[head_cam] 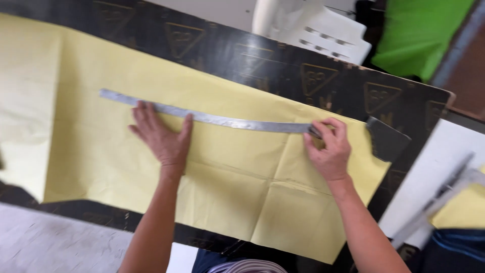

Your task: The person measures and marks a large sheet of yellow paper using a tape measure, a metal ruler, and a set square. They draw straight lines and curved lines to create a pattern on the paper, repeatedly adjusting the position of the tools and the paper.

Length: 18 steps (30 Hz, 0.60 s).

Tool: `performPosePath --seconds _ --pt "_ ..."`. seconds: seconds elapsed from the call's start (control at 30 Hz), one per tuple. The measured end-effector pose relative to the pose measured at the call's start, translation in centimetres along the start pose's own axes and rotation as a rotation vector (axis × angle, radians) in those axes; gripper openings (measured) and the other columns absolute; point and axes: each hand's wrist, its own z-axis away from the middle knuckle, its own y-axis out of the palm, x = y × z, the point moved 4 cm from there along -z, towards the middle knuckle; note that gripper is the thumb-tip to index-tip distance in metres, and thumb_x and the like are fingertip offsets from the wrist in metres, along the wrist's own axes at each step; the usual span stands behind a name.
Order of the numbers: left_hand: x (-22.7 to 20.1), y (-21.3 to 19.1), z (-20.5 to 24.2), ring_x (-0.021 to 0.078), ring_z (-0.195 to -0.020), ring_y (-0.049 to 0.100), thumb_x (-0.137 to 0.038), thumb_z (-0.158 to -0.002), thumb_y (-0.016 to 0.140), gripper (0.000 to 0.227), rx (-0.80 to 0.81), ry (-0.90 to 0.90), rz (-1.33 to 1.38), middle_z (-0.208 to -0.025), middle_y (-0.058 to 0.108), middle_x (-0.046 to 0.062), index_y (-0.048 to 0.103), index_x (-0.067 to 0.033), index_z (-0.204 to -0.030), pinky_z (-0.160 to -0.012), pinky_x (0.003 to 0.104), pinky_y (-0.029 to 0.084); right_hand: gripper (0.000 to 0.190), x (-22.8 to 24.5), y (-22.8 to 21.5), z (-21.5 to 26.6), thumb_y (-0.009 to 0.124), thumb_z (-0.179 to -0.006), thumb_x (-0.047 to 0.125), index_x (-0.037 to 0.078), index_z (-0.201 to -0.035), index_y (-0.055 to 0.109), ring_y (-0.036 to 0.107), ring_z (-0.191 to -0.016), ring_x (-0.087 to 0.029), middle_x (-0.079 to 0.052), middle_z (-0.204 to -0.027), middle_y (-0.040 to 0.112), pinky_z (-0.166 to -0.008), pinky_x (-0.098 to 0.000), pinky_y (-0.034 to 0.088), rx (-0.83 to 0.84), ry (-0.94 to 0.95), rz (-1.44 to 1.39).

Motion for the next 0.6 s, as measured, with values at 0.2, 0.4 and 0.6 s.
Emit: performPosePath --seconds 0.2,0.4,0.6 --pt "-0.81 -0.77 -0.07 0.0450 -0.150 0.027 -0.081 -0.081 0.070 0.110 -0.035 -0.001 -0.071 -0.161 0.035 0.023 0.045 -0.0013 -0.153 -0.117 0.068 0.018 0.030 0.49 -0.05 -0.41 0.088 -0.081 0.020 0.009 -0.108 0.079 0.070 -0.075 -0.021 -0.005 -0.115 0.063 -0.071 -0.0308 0.061 -0.007 -0.003 0.013" --pt "-0.26 -0.43 -0.09 0.0445 -0.150 0.027 -0.077 -0.080 0.074 0.109 -0.054 0.015 -0.077 -0.161 0.036 0.024 0.046 0.0008 -0.152 -0.118 0.066 0.015 0.029 0.25 -0.01 -0.25 0.087 -0.079 0.014 0.008 -0.107 0.080 0.070 -0.073 -0.021 -0.006 -0.113 0.063 -0.069 -0.0308 0.061 0.012 0.000 -0.051" --pt "-0.44 -0.52 0.06 0.0442 -0.149 0.029 -0.074 -0.078 0.078 0.110 -0.060 0.011 -0.061 -0.162 0.035 0.022 0.046 0.0003 -0.153 -0.117 0.066 0.016 0.029 0.14 -0.13 -0.20 0.086 -0.078 0.011 0.006 -0.106 0.080 0.069 -0.073 -0.021 -0.006 -0.111 0.063 -0.068 -0.0305 0.061 0.027 0.002 -0.074"
